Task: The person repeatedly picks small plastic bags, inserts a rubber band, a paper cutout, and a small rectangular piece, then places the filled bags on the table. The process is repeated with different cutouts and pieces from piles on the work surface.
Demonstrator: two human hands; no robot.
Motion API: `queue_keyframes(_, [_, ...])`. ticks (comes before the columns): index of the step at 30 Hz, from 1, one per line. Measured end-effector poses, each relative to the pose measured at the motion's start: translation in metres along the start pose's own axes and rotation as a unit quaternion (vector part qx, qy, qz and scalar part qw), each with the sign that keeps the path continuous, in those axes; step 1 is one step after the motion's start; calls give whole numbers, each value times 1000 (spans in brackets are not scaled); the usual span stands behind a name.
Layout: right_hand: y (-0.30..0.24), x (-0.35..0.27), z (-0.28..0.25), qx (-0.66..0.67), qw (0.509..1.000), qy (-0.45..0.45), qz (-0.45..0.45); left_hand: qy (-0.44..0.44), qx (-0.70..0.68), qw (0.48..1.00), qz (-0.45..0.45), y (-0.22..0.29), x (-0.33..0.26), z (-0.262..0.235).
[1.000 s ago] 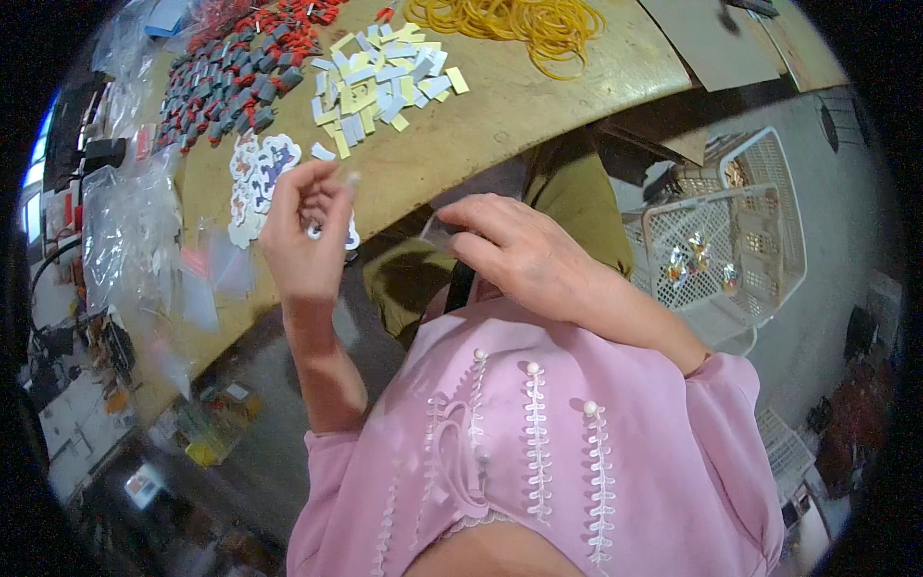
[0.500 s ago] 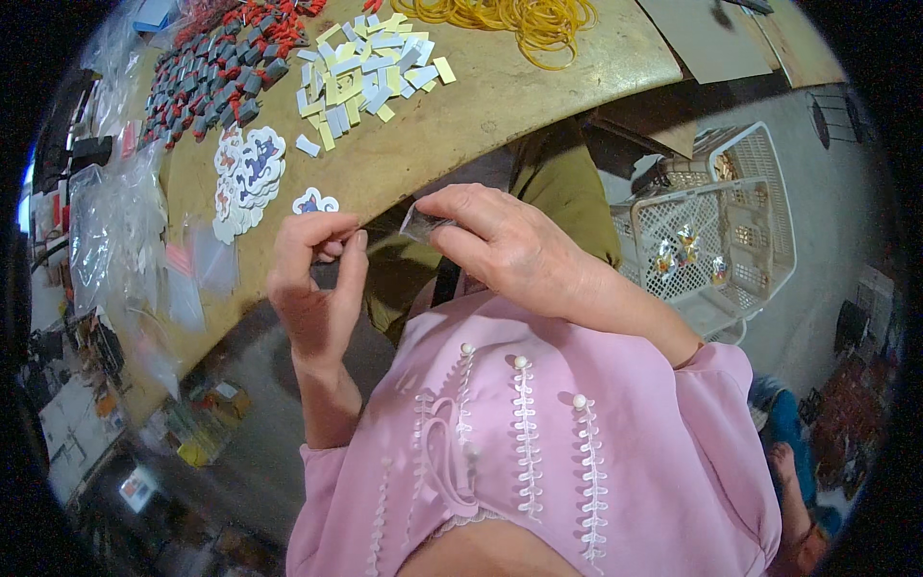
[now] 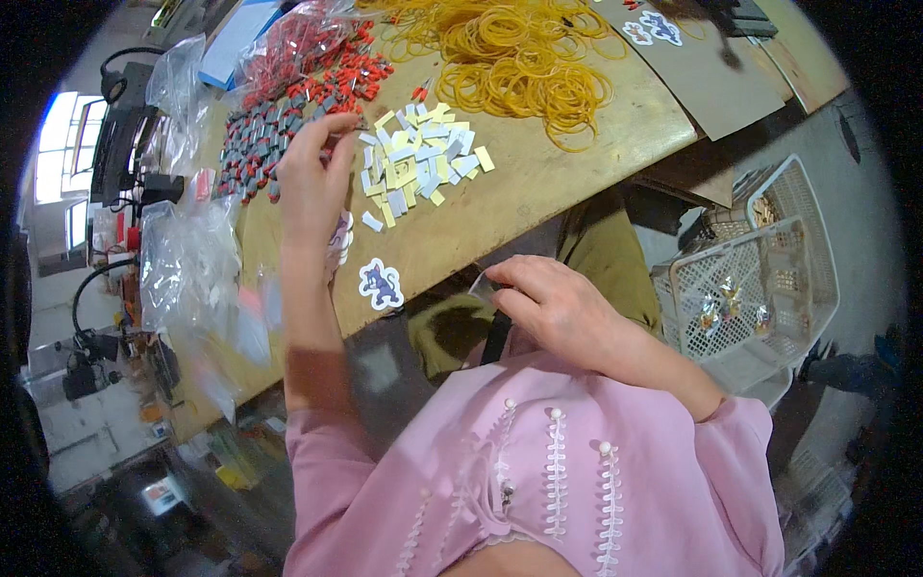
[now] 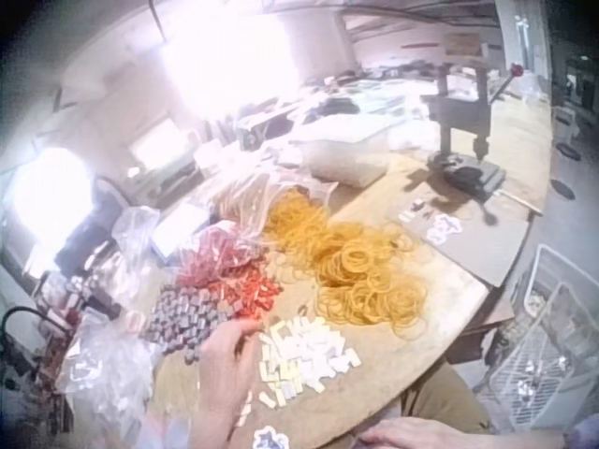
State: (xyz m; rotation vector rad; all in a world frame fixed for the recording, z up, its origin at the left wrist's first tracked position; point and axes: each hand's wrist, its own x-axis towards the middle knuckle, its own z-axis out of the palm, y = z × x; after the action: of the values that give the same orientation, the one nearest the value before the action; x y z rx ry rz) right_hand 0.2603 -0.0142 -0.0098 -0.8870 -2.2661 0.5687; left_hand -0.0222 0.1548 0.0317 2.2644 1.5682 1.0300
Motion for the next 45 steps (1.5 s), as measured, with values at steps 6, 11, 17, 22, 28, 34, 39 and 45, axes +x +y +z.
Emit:
queue_keyframes(6, [8, -17, -11, -4, 999, 16, 35, -173, 210, 961, 43, -22, 48, 8])
queue_keyframes(11, [16, -27, -15, -6, 998, 16, 60, -120, 273, 954, 43, -35, 50, 17])
queue_keyframes(17, [19, -22, -14, -8, 999, 25, 35, -66, 305, 949, 44, -47, 43, 24])
queue_keyframes(22, [18, -21, -16, 1, 999, 29, 45, -18, 191, 981, -26, -37, 37, 18])
queue_keyframes(28, [16, -16, -21, 41, 994, 64, 75, -64, -306, 944, -108, 58, -18, 9])
queue_keyframes(34, [7, 1, -23, 72, 992, 87, 53, -174, -329, 928, -33, 116, -94, 36])
queue_keyframes(39, [10, -8, -24, 56, 993, 70, 81, -155, -224, 961, 40, 117, -77, 38])
queue_keyframes(45, [17, -25, -16, 51, 992, 65, 92, -169, -88, 974, 126, 123, -5, 67])
